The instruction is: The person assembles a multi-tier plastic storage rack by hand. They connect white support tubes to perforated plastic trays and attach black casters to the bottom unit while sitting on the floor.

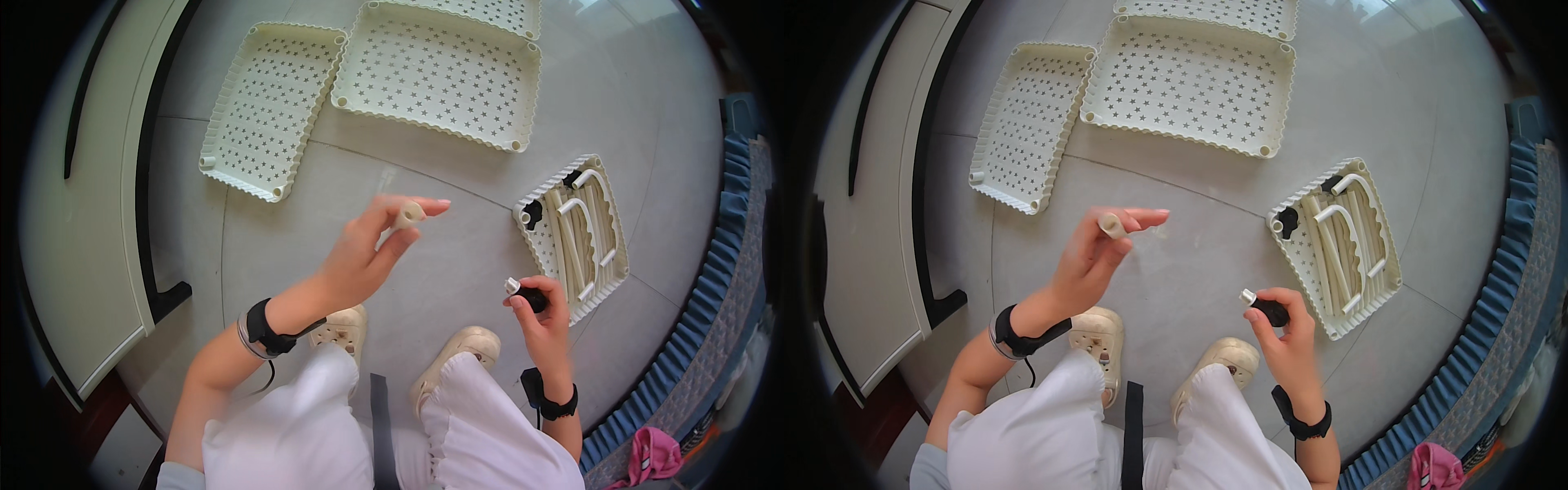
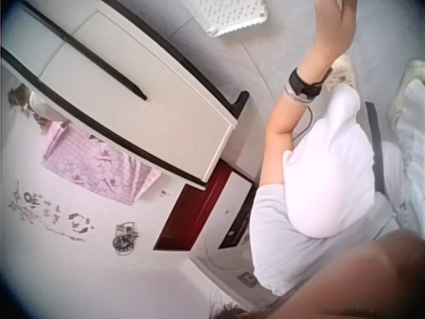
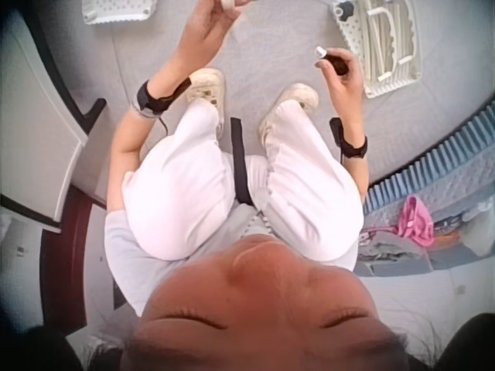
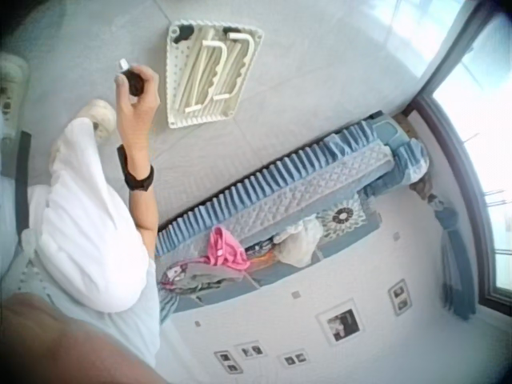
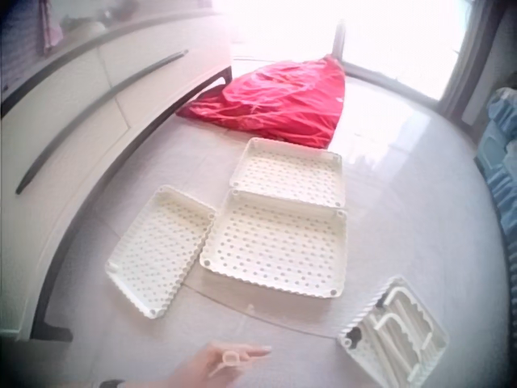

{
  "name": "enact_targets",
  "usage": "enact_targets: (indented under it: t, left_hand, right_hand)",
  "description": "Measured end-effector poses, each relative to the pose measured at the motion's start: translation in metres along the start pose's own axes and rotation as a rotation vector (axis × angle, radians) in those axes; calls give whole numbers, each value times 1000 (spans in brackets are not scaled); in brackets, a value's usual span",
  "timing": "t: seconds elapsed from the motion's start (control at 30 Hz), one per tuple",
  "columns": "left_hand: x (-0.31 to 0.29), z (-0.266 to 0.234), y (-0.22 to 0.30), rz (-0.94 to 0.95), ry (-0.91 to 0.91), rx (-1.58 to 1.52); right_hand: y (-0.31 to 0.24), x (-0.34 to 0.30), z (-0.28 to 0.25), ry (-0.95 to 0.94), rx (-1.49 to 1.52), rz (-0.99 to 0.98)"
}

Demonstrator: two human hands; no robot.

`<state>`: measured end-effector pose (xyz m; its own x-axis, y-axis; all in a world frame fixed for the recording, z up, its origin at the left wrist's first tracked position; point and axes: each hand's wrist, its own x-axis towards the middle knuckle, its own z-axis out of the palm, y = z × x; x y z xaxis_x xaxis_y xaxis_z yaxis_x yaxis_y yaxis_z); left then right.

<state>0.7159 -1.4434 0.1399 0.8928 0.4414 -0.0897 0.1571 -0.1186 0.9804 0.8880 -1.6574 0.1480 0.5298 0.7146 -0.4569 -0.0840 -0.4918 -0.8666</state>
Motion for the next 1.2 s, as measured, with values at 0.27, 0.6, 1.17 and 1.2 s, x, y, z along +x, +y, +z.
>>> enact_targets:
  t: [0.27,0.6,1.17,1.2]
  left_hand:
    - [12,-5,-19,-340,434,-605]
    - [12,3,-10,-67,-11,44]
    - [15,48,7,277,-336,608]
    - [16,50,7,275,-335,607]
  right_hand:
    - [8,11,22,-31,85,-26]
    - [20,24,13,-25,-34,-133]
    - [-2,9,15,-56,-94,-413]
    - [-2,9,15,-36,-74,-420]
